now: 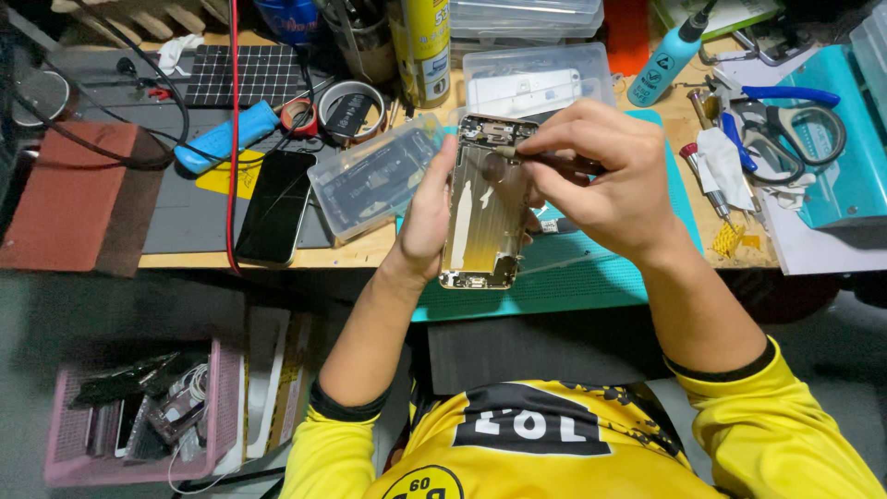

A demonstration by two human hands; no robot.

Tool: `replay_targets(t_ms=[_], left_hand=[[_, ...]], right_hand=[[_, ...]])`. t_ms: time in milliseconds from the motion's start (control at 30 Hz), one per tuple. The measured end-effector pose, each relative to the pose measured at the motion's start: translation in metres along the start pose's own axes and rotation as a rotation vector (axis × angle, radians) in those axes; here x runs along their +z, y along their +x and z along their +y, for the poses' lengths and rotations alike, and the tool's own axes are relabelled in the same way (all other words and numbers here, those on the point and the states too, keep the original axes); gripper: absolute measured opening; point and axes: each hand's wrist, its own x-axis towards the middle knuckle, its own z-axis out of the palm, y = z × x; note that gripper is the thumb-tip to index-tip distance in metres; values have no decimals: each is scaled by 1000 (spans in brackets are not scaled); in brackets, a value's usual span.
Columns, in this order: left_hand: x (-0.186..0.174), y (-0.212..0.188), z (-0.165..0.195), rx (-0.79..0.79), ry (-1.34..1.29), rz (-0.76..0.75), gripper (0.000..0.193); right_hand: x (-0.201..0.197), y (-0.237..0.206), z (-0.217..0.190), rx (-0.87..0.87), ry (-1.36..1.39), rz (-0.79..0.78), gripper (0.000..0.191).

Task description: The person holds a disassembled phone midframe and scrapes old adhesive residue from its inner surface with a small metal tool, rotating the frame to reach different edges. They then use a screwdriver to drive screws into the frame while small components and a screen assembly rest on the work mat.

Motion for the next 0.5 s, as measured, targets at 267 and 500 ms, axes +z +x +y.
replay_targets(t_ms=[267, 500], left_hand=[[-8, 0, 10, 223, 148, 176, 83], [-31, 6, 18, 327, 25, 203, 90]], right_hand=[[-23, -16, 18, 91, 114, 52, 11], [-41, -25, 47, 227, 264, 61, 24]])
